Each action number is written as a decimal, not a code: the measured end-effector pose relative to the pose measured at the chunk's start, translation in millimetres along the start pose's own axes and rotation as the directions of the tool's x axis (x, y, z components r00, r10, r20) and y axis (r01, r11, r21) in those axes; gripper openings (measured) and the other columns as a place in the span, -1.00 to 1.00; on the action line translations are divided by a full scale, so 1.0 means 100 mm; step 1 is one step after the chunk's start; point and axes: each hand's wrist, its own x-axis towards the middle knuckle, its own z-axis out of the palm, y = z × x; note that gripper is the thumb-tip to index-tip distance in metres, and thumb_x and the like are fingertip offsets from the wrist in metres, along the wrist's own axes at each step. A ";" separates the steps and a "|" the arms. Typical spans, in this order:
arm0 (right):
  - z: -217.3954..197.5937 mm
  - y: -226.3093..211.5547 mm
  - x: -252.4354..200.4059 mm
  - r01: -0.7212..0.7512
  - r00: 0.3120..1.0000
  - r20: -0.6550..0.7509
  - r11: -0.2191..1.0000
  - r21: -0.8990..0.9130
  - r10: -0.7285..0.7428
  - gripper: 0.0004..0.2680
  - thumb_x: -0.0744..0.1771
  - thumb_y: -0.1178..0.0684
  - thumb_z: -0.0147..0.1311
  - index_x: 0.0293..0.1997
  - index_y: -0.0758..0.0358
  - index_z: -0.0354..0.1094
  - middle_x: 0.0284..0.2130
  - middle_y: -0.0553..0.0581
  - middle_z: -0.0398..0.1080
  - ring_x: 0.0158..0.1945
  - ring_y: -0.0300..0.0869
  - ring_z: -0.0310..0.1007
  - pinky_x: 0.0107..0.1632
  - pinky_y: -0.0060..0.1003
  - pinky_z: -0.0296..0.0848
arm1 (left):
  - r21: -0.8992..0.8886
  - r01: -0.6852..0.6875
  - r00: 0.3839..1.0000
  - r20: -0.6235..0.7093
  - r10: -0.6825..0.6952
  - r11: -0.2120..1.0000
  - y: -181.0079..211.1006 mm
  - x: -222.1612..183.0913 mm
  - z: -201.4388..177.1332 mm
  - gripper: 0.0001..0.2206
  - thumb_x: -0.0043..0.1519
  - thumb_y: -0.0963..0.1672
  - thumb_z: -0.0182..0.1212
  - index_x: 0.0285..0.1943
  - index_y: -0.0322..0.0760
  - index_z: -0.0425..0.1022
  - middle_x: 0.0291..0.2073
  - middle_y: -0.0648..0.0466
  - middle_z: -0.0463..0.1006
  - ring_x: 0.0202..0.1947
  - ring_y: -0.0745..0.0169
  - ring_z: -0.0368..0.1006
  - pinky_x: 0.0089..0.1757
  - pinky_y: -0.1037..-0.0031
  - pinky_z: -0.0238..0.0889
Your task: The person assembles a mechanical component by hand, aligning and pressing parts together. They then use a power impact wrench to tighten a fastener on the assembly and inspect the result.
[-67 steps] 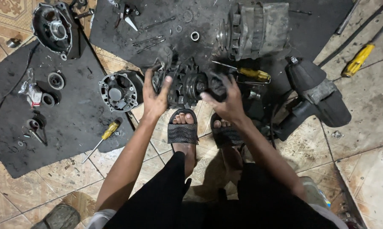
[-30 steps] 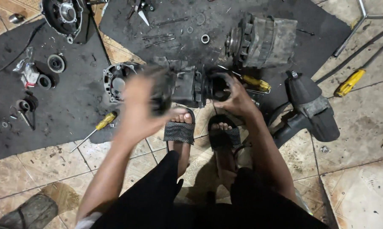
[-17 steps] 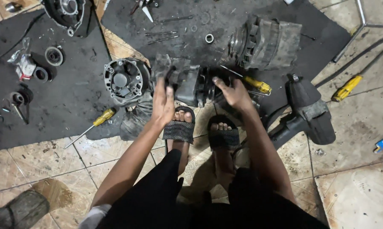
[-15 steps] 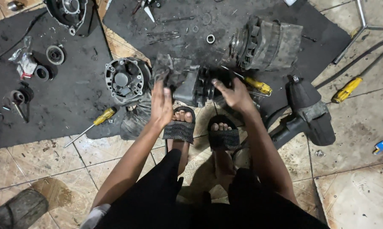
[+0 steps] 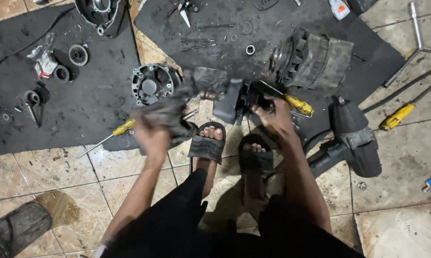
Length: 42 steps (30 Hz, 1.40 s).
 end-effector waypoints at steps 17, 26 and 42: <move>-0.11 -0.82 -0.15 0.490 0.867 -0.034 0.864 -0.118 -0.497 -0.53 0.13 0.20 0.40 0.15 0.27 0.39 0.05 0.45 0.28 0.07 0.41 0.39 0.01 0.18 0.53 | -0.452 -0.398 0.836 0.181 0.519 0.798 1.25 0.28 1.03 -0.59 0.39 -0.07 0.15 0.35 -0.38 0.38 0.34 -0.23 0.38 0.41 -0.37 0.17 0.34 -0.36 -0.50; -0.28 -0.45 -0.05 -0.684 0.684 0.231 0.718 -0.128 0.692 -0.39 0.37 -0.38 -0.28 0.30 0.50 0.21 0.27 0.37 0.31 0.30 0.10 0.33 0.31 -0.04 0.29 | -0.323 -0.467 0.836 0.142 0.530 0.823 1.13 0.28 1.13 -0.35 0.02 -0.23 -0.01 0.43 -0.40 0.30 0.34 -0.19 0.42 0.49 -0.22 0.12 0.32 -0.34 -0.75; -0.26 -1.01 -0.16 -0.361 0.919 0.244 0.911 0.199 0.310 -0.18 0.10 -0.02 0.39 0.47 0.36 -0.10 0.18 0.51 0.29 0.23 0.28 0.38 0.14 0.13 0.52 | -0.373 -0.506 0.803 0.124 0.583 0.778 1.05 0.34 1.14 -0.42 0.04 -0.29 -0.03 0.35 -0.41 0.39 0.26 -0.14 0.50 0.44 -0.16 0.21 0.38 -0.16 -0.70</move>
